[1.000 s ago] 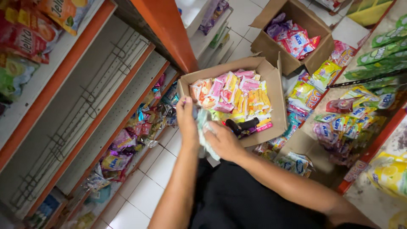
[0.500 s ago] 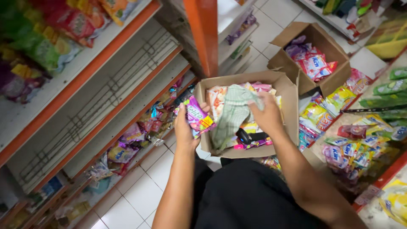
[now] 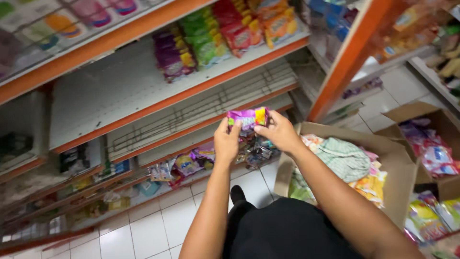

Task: The person stocks a shelf in a convenience store by scanning small sachets and packets with a handheld barcode scanner and then placing them onto the shelves or into a storage box.

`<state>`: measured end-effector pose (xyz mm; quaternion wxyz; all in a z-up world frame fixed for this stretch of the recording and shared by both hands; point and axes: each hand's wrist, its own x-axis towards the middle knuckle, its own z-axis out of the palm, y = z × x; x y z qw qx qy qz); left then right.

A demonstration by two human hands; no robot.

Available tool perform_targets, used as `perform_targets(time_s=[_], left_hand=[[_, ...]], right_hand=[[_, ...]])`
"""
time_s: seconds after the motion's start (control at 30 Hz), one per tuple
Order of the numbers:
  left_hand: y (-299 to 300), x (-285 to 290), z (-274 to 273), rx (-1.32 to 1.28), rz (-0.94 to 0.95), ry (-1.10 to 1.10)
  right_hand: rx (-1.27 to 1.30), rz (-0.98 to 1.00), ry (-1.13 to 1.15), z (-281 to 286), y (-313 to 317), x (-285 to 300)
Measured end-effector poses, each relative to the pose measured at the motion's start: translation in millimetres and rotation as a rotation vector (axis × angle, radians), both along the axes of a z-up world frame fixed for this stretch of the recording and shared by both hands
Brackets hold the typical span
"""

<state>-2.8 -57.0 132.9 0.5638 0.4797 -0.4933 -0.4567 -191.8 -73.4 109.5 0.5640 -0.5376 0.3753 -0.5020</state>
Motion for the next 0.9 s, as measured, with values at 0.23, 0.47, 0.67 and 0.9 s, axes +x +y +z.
perform_targets(time_s=[0.23, 0.47, 0.67, 0.9], left_hand=[[-66, 93, 49, -0.175, 0.199, -0.468], [-154, 168, 56, -0.192, 0.289, -0.740], [-171, 196, 53, -0.217, 0.288, -0.850], [-180, 196, 54, -0.220, 0.309, -0.910]], right_hand=[[-0.324, -0.252, 0.531, 64, -74, 109], [-0.385, -0.320, 0.728, 90, -151, 182], [-0.338, -0.421, 0.969, 95, -173, 203], [-0.545, -0.593, 1.039, 69, -184, 210]])
